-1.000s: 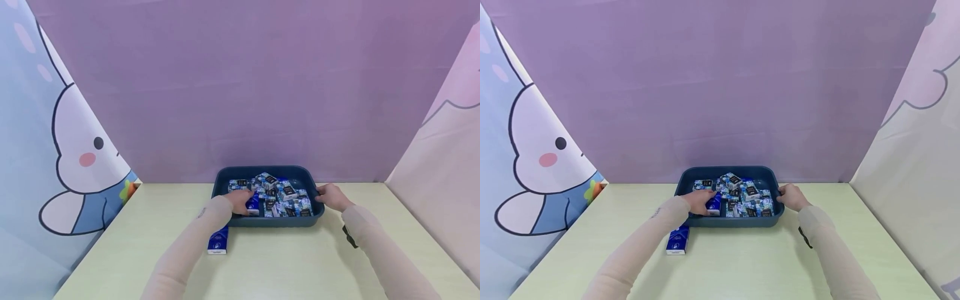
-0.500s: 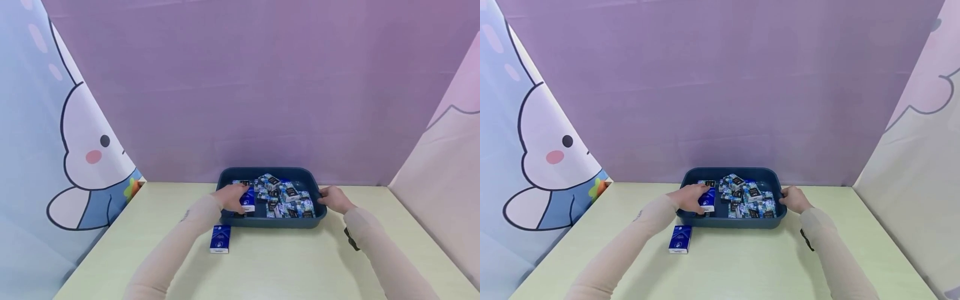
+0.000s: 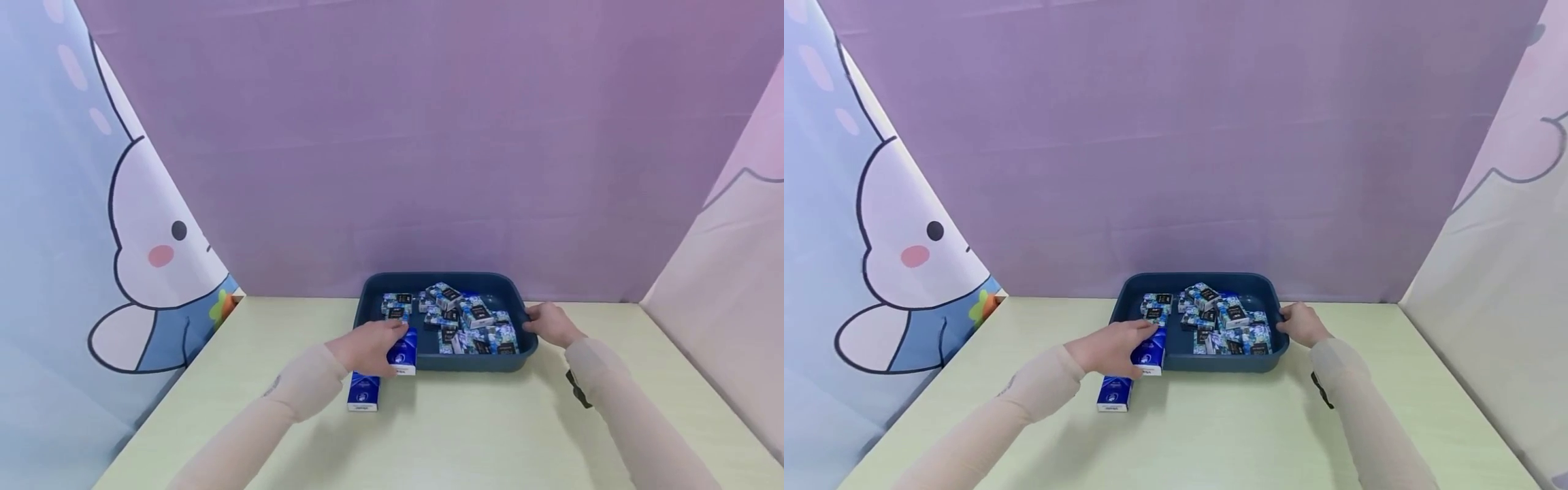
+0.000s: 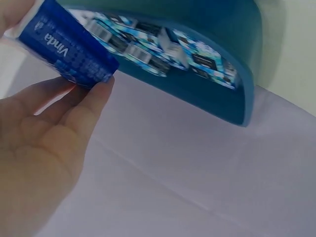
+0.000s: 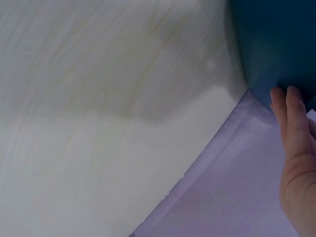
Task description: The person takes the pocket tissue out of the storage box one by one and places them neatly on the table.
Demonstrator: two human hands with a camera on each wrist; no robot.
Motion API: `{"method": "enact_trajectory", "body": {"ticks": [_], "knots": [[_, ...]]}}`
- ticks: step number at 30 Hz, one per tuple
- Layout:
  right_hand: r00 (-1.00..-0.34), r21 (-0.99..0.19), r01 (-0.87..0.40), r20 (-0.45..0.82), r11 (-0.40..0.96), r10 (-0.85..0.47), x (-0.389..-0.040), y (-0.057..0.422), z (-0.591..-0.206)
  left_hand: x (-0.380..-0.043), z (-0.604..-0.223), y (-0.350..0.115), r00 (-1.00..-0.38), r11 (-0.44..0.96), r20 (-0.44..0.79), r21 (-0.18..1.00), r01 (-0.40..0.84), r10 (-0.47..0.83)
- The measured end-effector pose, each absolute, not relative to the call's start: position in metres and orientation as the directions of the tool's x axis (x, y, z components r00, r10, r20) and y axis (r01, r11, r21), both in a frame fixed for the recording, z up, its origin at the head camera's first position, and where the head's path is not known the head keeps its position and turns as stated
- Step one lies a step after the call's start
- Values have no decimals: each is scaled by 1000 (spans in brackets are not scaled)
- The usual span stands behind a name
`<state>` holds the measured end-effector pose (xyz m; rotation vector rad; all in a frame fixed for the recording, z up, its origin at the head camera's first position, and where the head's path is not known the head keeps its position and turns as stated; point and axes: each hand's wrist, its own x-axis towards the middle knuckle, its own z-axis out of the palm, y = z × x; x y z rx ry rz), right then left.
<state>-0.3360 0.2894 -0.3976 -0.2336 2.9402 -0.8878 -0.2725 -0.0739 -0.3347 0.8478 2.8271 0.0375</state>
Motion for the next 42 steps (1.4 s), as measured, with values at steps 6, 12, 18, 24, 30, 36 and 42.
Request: {"method": "enact_trajectory", "body": {"ticks": [6, 12, 18, 24, 30, 36, 42], "knots": [[-988, -541, -119, -17, 833, -152, -334, 293, -392, -251, -337, -74, -798, 813, -159, 77, 577, 582], [-988, -555, -118, -20, 823, -155, -334, 291, -391, -234, -345, -78, -767, 782, -159, 65, 620, 621], [-988, -556, -111, -31, 823, -154, -335, 290, -392, -223, -361, -78, -741, 763, -202, 61, 643, 640], [-988, -567, -104, -36, 817, -151, -335, 289, -392, -223, -380, -75, -739, 762, -209, 49, 646, 640], [-988, -579, -105, -30, 809, -150, -335, 289, -397, -224, -398, -72, -738, 756, -195, 29, 654, 645], [-987, -583, -119, -17, 804, -159, -334, 289, -398, -228, -411, -71, -756, 777, -210, 30, 629, 620], [-986, -579, -133, -2, 805, -165, -334, 288, -399, -230, -418, -70, -765, 784, -205, 19, 620, 610]]}}
